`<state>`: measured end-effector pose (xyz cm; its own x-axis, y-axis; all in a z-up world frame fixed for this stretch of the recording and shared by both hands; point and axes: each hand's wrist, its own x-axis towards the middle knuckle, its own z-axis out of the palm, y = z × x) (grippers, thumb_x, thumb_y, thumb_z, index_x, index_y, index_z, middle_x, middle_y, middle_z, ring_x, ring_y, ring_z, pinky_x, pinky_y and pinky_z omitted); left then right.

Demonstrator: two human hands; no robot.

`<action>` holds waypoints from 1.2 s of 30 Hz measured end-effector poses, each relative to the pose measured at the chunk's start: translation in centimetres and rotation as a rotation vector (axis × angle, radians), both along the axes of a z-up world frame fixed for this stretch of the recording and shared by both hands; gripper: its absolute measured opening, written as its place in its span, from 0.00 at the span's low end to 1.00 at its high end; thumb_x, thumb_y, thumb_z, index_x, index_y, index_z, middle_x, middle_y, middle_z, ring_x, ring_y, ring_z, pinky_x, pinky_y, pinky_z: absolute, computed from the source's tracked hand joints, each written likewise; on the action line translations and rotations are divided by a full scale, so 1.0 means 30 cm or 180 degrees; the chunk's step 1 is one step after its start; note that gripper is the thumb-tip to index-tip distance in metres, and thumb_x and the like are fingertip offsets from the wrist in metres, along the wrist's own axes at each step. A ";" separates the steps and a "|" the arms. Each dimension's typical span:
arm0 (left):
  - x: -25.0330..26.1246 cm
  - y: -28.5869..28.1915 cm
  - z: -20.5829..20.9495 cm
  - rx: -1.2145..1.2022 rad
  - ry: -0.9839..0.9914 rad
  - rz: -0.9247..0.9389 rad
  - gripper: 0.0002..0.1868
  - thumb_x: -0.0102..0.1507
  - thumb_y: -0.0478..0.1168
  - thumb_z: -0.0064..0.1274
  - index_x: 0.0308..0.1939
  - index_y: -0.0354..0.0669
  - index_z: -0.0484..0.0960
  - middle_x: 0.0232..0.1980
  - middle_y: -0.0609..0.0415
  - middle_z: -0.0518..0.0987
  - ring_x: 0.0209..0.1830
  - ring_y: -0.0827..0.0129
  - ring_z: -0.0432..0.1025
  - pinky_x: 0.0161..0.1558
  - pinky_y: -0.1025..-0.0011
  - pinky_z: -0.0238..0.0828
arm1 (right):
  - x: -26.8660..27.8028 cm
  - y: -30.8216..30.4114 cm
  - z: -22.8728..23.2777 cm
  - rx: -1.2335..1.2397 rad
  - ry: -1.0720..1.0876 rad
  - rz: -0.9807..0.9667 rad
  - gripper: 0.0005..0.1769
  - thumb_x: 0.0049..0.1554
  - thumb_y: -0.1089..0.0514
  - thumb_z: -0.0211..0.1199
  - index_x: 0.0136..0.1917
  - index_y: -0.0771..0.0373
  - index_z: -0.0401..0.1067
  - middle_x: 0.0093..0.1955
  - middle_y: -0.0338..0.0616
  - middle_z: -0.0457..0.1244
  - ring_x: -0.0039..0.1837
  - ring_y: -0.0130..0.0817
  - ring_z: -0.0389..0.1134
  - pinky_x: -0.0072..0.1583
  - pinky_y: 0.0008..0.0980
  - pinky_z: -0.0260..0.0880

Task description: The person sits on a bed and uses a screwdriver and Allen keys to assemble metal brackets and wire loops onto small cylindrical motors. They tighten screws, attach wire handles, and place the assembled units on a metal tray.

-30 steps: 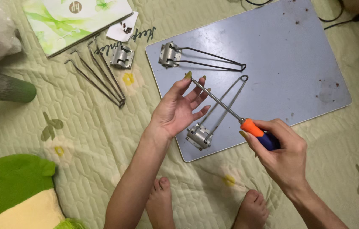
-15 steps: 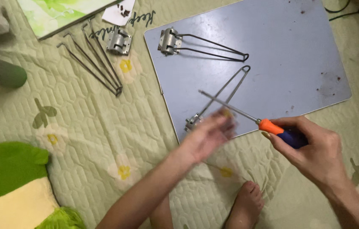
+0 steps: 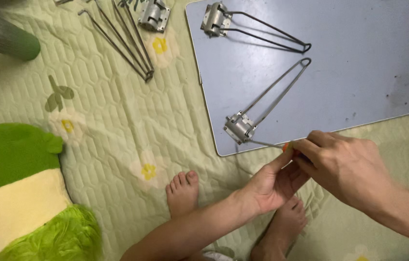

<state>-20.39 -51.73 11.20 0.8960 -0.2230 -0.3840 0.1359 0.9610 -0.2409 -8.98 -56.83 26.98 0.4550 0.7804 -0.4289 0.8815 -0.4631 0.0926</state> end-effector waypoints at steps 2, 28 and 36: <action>-0.010 -0.004 -0.027 -0.0122 -0.0002 0.0083 0.17 0.71 0.50 0.57 0.56 0.44 0.77 0.56 0.56 0.78 0.59 0.71 0.74 0.69 0.72 0.70 | -0.010 0.012 -0.013 0.0228 -0.0046 0.0202 0.17 0.52 0.48 0.64 0.55 0.47 0.79 0.44 0.31 0.70 0.39 0.31 0.73 0.35 0.34 0.72; -0.029 0.027 -0.073 -0.0242 0.0042 0.0341 0.15 0.71 0.48 0.56 0.54 0.43 0.78 0.55 0.55 0.79 0.56 0.72 0.76 0.63 0.77 0.73 | -0.029 0.089 -0.048 0.0377 0.0029 0.0358 0.14 0.53 0.50 0.63 0.52 0.50 0.80 0.36 0.33 0.68 0.39 0.32 0.72 0.34 0.36 0.71; -0.030 0.028 -0.069 -0.0229 0.0143 0.0329 0.15 0.71 0.49 0.54 0.54 0.43 0.78 0.54 0.56 0.79 0.55 0.73 0.76 0.63 0.75 0.71 | -0.023 0.087 -0.064 0.0369 -0.0022 0.0540 0.12 0.50 0.54 0.65 0.48 0.56 0.78 0.35 0.35 0.67 0.39 0.31 0.72 0.34 0.35 0.72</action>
